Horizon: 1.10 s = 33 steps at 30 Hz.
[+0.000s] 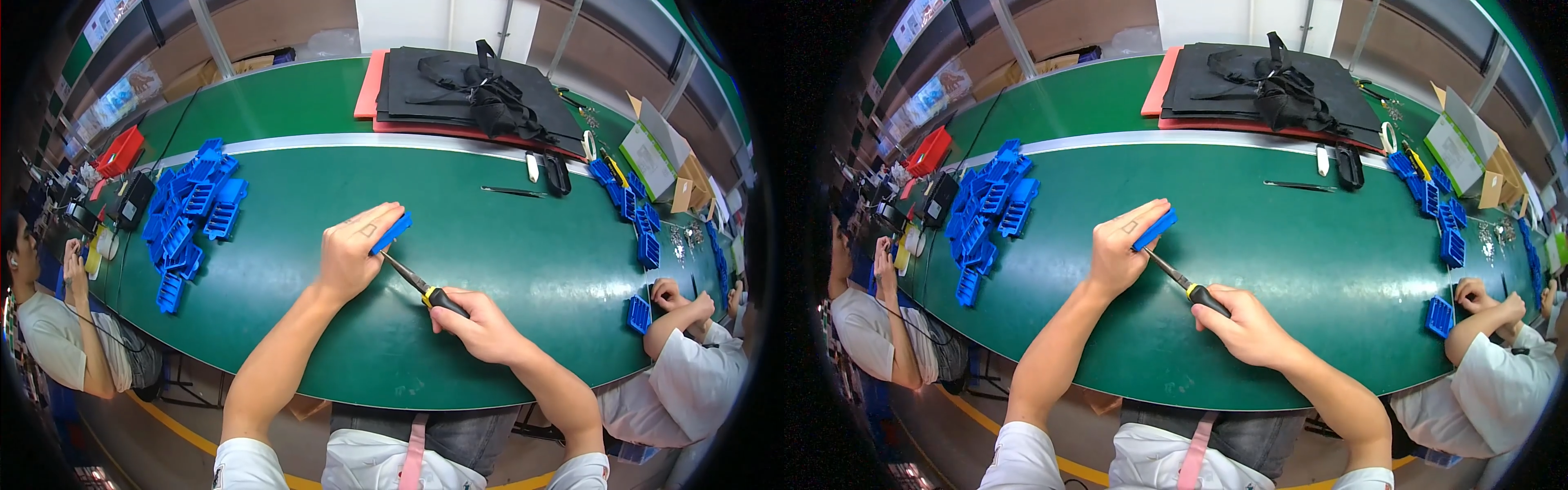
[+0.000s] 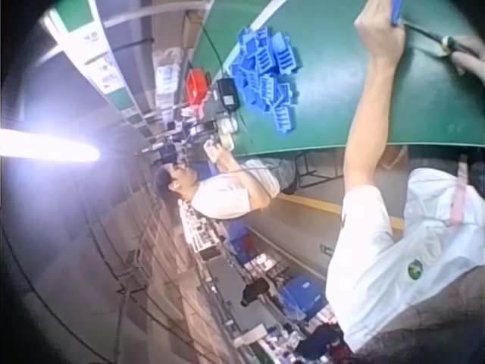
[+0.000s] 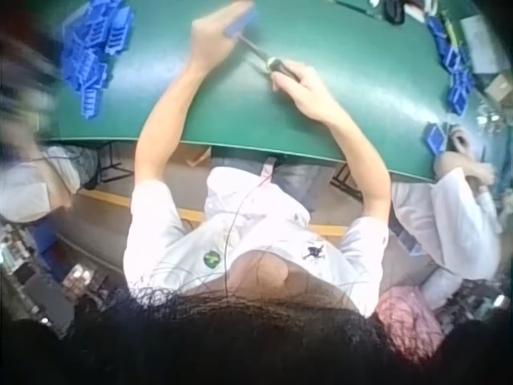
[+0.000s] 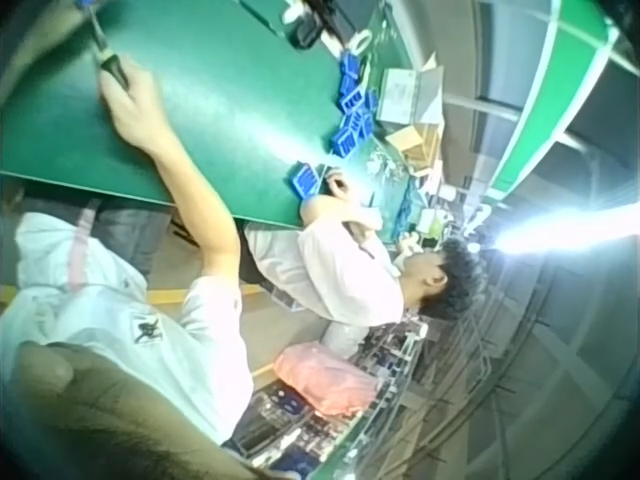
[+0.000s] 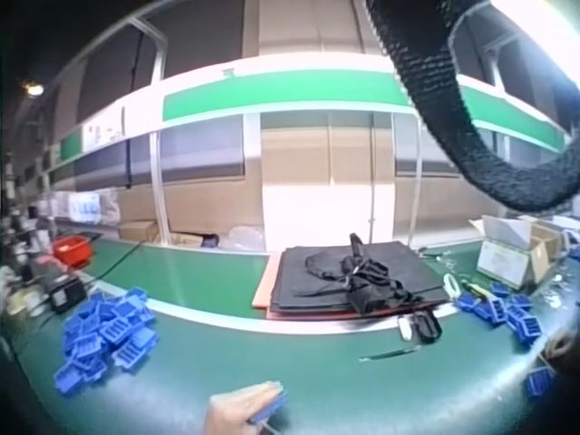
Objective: Assembling and finishing blue plastic component parts using needle-nose pliers at a factory workbench.
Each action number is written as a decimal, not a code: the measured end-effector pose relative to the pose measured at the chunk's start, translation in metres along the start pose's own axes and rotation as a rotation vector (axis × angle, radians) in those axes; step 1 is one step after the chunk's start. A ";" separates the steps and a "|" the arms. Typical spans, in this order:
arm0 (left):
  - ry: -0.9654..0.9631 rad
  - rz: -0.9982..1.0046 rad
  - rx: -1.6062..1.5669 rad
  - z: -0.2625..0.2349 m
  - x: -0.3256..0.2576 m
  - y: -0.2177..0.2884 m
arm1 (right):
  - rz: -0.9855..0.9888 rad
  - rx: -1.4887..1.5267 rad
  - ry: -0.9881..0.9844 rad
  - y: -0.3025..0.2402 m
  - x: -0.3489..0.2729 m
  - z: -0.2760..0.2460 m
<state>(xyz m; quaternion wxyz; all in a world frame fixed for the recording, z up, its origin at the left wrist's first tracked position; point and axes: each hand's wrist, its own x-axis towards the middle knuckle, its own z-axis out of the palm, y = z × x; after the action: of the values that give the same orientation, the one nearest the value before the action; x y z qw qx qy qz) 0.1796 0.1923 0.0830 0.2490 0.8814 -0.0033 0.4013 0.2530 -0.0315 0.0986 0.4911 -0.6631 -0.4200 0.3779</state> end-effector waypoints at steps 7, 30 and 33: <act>0.095 0.287 0.368 -0.017 0.014 -0.032 | 0.176 0.143 -0.024 -0.010 -0.010 -0.001; -0.245 0.060 -0.572 -0.016 -0.001 0.074 | -0.350 -0.646 0.883 0.008 -0.044 -0.006; -0.541 0.190 -0.723 -0.029 -0.011 0.112 | -0.042 0.674 0.066 0.021 -0.068 0.024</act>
<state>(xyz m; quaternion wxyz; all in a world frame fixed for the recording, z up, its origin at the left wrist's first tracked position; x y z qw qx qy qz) 0.1282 0.1050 0.1401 0.4931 0.8067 -0.2887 0.1509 0.2105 -0.0896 0.0783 0.7038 -0.4664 -0.2689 0.4635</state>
